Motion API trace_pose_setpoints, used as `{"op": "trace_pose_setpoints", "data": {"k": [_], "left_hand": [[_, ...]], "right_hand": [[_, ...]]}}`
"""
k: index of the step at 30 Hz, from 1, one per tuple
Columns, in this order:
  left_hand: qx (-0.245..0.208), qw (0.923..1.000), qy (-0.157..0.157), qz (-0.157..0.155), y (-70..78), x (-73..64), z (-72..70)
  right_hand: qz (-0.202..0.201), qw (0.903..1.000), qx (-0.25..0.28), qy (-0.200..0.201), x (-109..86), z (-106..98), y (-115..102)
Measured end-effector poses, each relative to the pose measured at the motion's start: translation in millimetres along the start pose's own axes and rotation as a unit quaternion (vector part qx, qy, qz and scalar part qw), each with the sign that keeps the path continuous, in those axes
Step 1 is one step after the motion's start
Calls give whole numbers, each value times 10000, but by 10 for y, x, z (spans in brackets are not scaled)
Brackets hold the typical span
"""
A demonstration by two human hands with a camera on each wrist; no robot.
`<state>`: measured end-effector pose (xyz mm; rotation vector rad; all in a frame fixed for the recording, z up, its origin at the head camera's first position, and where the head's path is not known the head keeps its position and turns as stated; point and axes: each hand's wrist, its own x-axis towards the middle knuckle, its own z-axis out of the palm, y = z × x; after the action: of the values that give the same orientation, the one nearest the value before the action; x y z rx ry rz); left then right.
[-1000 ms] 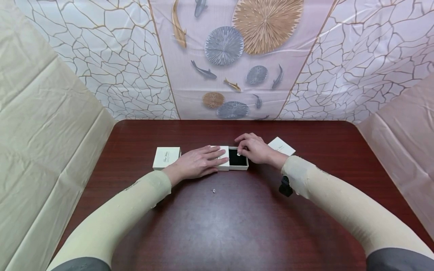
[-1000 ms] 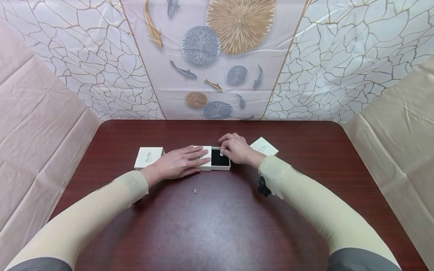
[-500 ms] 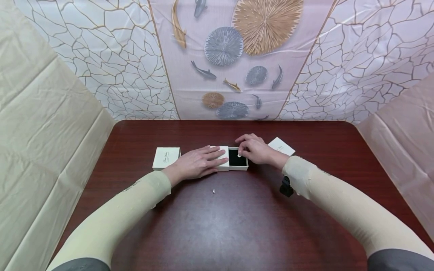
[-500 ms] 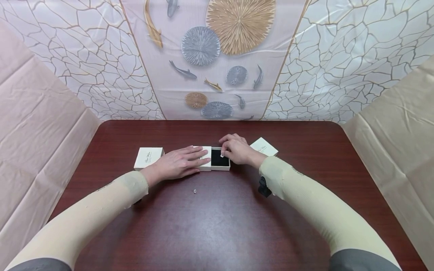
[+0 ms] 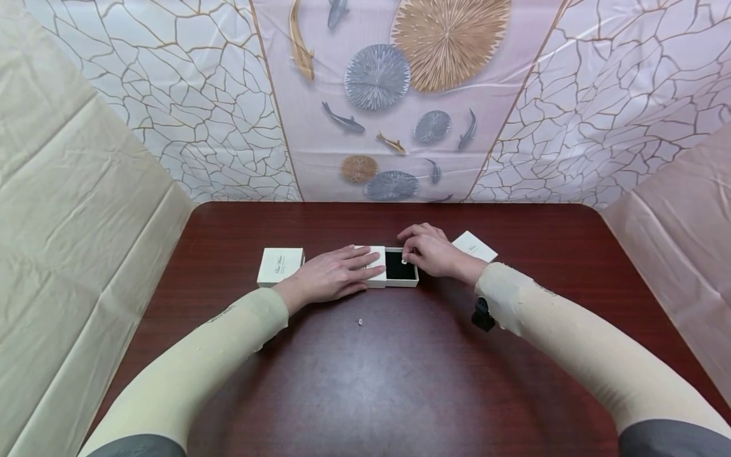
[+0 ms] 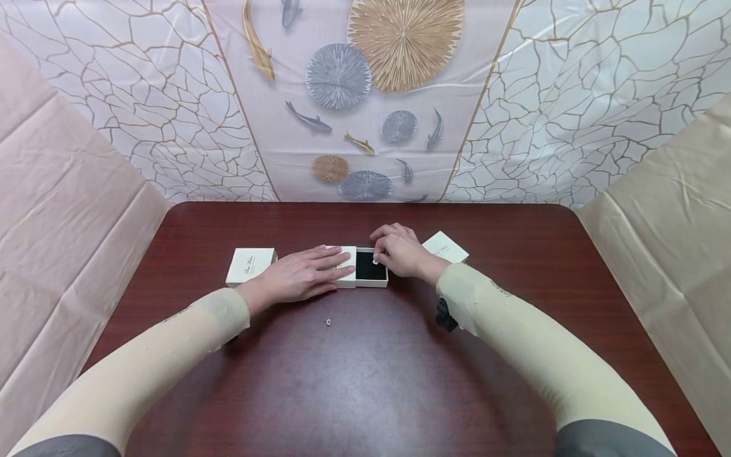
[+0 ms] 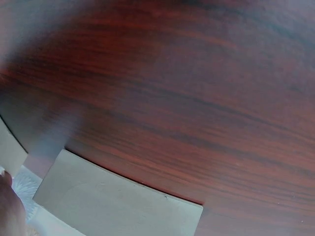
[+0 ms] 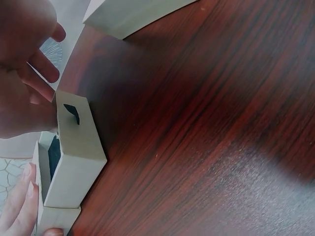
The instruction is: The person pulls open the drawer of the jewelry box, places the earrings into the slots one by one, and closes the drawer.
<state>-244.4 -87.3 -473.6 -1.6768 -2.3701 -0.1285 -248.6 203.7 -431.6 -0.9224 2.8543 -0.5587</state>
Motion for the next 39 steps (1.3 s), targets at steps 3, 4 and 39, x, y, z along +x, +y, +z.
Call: {"op": "trace_pose_setpoints", "data": {"k": [3,4,39], "left_hand": [[10,10000,-6,4,3,2,-9],[12,10000,-11,6,4,4,-12],[26,10000,-25,15,2,0,-22]], "right_hand": [[21,10000,5,-25,18,9,-3],[32,10000,-7,-26,23,11,-4],[-423,9932,-865,658,5,7,3]]}}
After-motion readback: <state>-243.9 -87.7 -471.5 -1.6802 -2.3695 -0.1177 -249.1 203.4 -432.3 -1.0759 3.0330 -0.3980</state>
